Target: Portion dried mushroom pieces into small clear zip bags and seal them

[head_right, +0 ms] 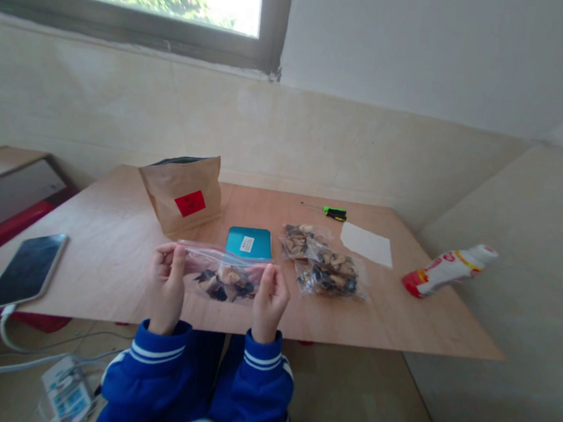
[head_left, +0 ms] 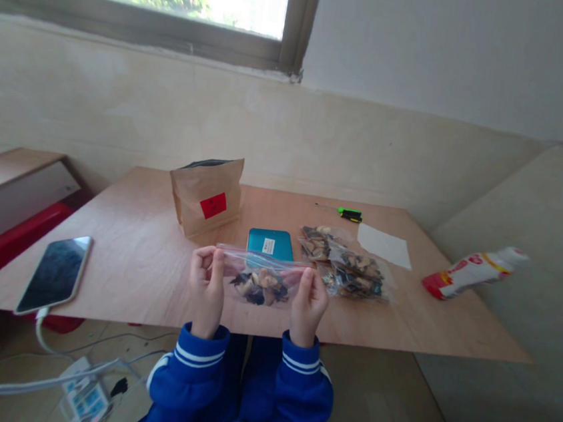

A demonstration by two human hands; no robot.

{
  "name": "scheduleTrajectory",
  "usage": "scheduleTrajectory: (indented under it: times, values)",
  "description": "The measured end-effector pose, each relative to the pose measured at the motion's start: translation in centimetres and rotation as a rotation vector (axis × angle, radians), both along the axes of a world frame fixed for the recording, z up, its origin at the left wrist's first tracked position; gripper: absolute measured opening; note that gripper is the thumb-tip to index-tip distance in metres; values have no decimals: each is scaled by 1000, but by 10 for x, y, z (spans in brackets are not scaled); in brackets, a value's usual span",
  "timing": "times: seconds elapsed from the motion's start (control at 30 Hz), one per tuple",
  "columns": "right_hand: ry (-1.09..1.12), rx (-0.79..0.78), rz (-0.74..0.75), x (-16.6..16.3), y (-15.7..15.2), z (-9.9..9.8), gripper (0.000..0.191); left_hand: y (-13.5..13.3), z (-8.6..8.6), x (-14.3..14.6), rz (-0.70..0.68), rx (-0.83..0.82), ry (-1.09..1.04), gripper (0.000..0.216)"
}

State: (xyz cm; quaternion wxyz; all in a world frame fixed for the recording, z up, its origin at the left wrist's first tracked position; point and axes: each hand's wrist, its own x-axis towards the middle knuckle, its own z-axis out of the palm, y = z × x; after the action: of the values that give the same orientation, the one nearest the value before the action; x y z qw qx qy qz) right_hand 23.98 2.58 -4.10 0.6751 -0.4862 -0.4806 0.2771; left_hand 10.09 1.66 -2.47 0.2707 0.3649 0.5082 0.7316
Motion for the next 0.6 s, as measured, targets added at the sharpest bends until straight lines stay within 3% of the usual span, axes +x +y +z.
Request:
scheduleTrajectory:
  times: [0.23,0.6]
  values:
    - [-100,15,187,8,0,-4,27,3,-6,0,-33,-10,-27,28]
    - [-11,26,44,9,5,-5,29,-3,-2,-3,-52,12,72,34]
